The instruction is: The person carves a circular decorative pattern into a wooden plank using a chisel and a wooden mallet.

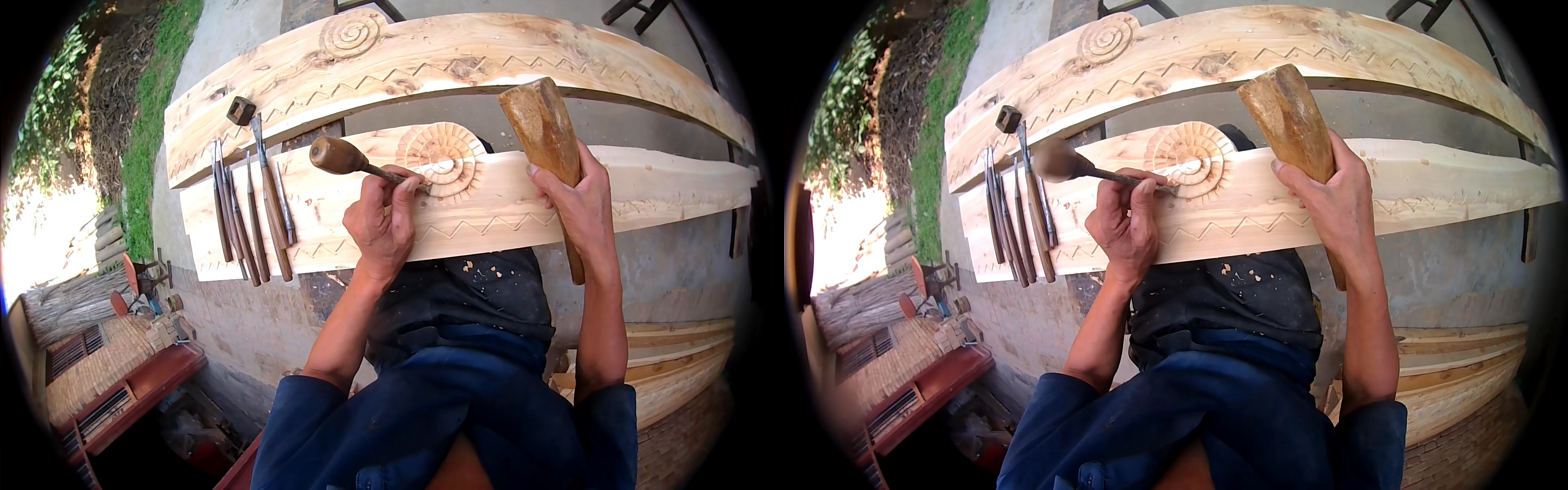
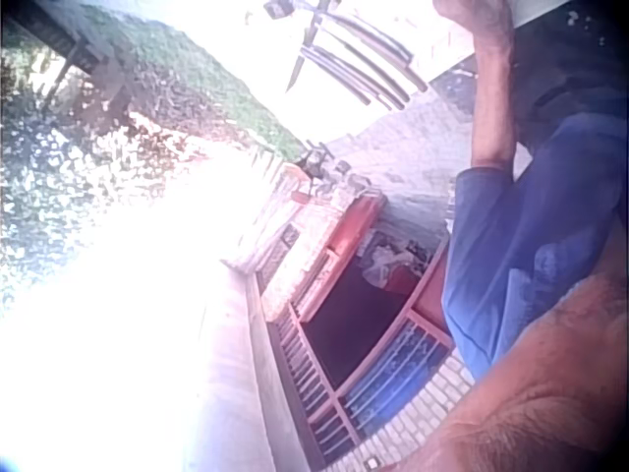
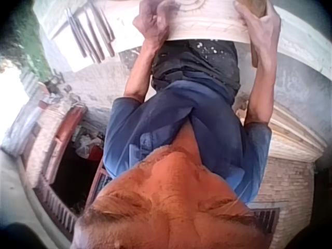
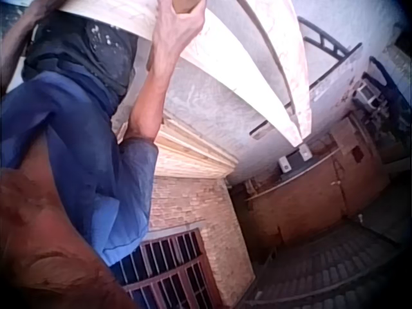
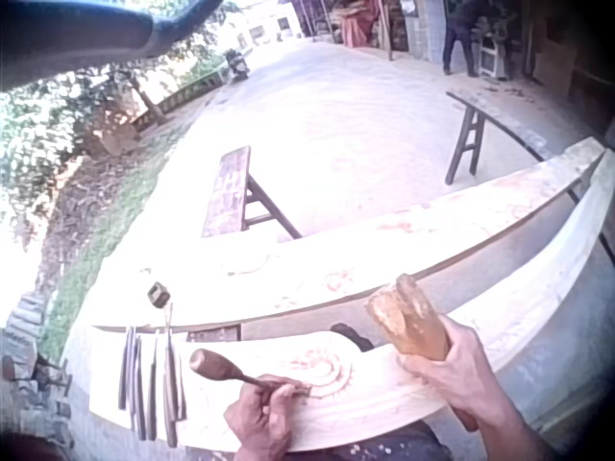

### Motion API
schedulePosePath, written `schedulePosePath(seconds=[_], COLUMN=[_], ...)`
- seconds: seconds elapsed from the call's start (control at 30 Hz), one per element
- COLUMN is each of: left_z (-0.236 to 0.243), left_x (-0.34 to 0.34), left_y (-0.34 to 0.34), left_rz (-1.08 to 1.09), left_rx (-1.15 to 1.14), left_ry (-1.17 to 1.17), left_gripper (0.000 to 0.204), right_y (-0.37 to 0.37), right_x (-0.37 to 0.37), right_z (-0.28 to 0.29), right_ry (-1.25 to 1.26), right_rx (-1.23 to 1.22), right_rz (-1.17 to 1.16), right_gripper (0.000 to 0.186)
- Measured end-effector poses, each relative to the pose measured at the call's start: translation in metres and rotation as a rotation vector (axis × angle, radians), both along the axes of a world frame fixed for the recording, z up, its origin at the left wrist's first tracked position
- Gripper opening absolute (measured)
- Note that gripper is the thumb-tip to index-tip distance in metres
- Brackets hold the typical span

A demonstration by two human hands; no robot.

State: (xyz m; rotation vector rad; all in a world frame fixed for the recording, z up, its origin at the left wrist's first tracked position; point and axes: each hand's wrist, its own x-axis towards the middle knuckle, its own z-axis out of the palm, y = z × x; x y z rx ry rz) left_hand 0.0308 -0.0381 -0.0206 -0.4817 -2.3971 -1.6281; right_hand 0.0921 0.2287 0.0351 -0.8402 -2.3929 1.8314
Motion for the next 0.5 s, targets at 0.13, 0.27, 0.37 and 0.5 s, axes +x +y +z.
schedulePosePath(seconds=[0.13,0.27,0.37,0.5], left_z=[0.007,0.019,0.021,0.021], left_x=[-0.002,-0.004,-0.005,-0.007], left_y=[0.004,0.006,0.005,0.006], left_rz=[-0.007,-0.065,-0.088,-0.103], left_rx=[-0.068,-0.202,-0.303,-0.353], left_ry=[0.068,0.13,0.175,0.217], left_gripper=[0.007,0.006,0.004,0.007], right_y=[0.0,-0.008,-0.02,-0.022], right_x=[0.0,0.002,-0.006,-0.026], right_z=[-0.001,-0.003,0.024,0.065], right_ry=[-0.006,0.199,0.283,0.434], right_rx=[0.021,0.259,0.343,0.484], right_rz=[0.002,0.061,0.045,0.033], right_gripper=[0.043,0.049,0.054,0.058])
